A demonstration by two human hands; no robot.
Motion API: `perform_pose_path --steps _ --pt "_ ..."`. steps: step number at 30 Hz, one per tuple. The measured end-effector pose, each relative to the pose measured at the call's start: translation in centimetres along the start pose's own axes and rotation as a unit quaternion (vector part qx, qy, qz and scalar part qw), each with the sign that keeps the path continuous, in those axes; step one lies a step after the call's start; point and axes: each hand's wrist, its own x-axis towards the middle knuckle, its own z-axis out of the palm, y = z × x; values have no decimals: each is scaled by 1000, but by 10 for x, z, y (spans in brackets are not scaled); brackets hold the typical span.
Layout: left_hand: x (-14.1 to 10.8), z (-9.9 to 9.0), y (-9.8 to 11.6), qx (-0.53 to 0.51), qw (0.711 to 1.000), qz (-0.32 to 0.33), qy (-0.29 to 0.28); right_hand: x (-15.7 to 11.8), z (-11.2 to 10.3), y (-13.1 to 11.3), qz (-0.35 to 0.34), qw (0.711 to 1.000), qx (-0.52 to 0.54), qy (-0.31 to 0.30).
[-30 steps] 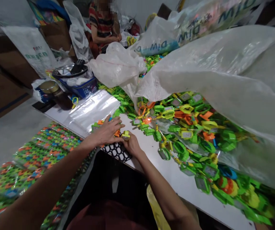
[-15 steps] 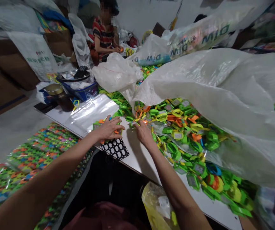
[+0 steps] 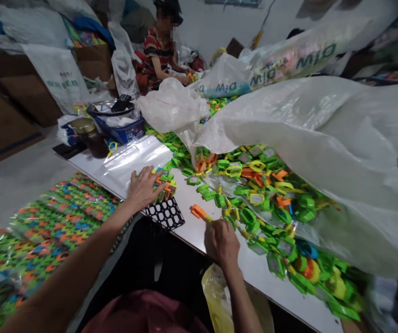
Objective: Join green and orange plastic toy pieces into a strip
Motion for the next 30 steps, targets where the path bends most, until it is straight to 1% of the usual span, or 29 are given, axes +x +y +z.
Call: perform_pose_path --steps 2,5,7,9,11,14,17,19,20,22,24,25,27,28,29,30 --pt "4 1 2 7 1000 6 -1 28 -6 -3 21 998 -49 -31" --pt "5 -2 -2 4 1000 10 -3 95 -11 -13 21 989 -112 -94" --pt "4 -2 -5 1 1000 9 -6 137 -10 -22 1 978 -133 -161" --pt "3 0 -6 1 1000 9 -3 167 -6 -31 -32 968 -139 -204" --pt "3 3 -5 4 1000 9 6 183 1 -36 -60 968 -142 -200" --pt "4 7 -5 7 1000 13 22 195 16 -38 -90 971 -151 -159" --pt "4 10 -8 6 999 16 34 206 25 -36 -106 966 -163 -169" --pt "4 12 -11 3 999 20 36 207 23 -33 -99 966 -164 -171" --pt "4 13 -12 2 999 22 36 204 21 -31 -90 969 -162 -161" --pt "3 15 -12 -2 999 24 35 188 16 -27 -86 976 -153 -131" --pt "1 14 -11 -4 999 19 34 160 12 -28 -122 976 -137 -119" --pt "0 12 -10 -4 999 14 33 145 11 -30 -159 971 -126 -129" --pt "0 8 -7 -7 1000 5 30 116 9 -39 -232 950 -110 -176" --pt "0 5 -7 -9 1000 0 29 104 7 -44 -252 940 -108 -202" --pt "0 3 -6 -11 1000 -4 26 96 5 -50 -258 934 -110 -220" --pt "1 2 -6 -13 1000 -10 25 90 3 -55 -247 935 -114 -227"
